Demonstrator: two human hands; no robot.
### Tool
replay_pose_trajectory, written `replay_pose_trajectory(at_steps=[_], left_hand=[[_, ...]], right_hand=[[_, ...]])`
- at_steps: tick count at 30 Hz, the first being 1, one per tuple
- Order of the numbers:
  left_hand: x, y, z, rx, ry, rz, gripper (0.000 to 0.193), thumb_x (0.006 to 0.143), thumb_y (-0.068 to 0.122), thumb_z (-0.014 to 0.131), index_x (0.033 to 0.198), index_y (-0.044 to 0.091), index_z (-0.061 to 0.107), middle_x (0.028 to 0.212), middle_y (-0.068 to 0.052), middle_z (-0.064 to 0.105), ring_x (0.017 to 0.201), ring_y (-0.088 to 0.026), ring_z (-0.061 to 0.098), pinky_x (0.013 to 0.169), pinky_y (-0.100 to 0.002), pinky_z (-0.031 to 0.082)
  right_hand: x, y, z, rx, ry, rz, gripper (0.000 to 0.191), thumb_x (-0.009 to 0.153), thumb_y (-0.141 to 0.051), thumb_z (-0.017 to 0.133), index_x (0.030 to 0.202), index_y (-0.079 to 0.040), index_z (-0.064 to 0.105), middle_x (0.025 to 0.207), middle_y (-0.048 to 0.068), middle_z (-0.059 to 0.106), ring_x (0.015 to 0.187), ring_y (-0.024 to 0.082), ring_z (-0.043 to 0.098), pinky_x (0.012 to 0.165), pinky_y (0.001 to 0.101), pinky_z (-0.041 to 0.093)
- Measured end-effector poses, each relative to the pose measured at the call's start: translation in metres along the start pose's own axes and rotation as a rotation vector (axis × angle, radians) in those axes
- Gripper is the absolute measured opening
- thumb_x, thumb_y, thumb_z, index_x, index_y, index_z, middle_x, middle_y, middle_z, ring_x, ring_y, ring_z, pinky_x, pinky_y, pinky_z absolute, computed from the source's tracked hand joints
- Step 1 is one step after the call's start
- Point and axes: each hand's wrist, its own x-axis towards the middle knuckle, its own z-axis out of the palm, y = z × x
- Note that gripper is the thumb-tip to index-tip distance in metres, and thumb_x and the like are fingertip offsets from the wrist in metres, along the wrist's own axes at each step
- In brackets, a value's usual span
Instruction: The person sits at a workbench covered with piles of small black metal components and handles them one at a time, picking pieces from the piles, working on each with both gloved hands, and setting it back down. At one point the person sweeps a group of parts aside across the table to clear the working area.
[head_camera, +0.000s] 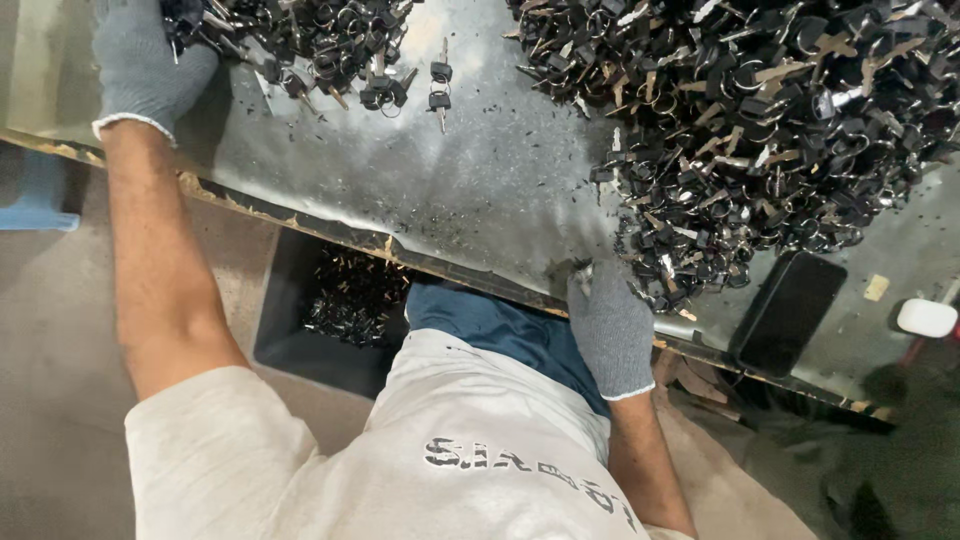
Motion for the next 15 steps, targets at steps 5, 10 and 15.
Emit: replay_pose_trajectory(at_steps=[5,10,15], left_hand=[[-0.044,0.056,0.011,0.255,0.199,-0.022,0.070,0.077,0.011,0.070,0.144,0.000,0.050,0.154,-0.024,0.046,0.144,-0.052,0.041,0.119,-0.064,0.028],[-0.056,0.138,0.079,0.011,-0.016,0.409,0.060,0.103,0.044,0.078,0.149,0.011,0.060,0.160,-0.025,0.044,0.153,-0.047,0.021,0.121,-0.070,0.006],[-0.020,0.133,0.091,0.114,0.116,0.609,0.032,0.098,0.034,0.073,0.128,0.025,0.067,0.155,-0.014,0.053,0.152,-0.041,0.031,0.121,-0.072,0.006]], right_hand=[[0.006,0.001,0.003,-0.007,-0.067,0.036,0.023,0.095,-0.027,0.071,0.099,-0.005,0.063,0.081,0.018,0.071,0.070,0.038,0.072,0.060,0.0479,0.057],[0.009,0.003,0.007,-0.059,0.047,-0.058,0.025,0.093,-0.026,0.071,0.103,-0.004,0.064,0.091,0.020,0.071,0.077,0.038,0.072,0.064,0.0470,0.058],[0.002,0.005,0.009,-0.028,-0.024,0.022,0.029,0.093,-0.028,0.073,0.105,-0.003,0.064,0.091,0.020,0.071,0.075,0.040,0.072,0.064,0.0481,0.058]])
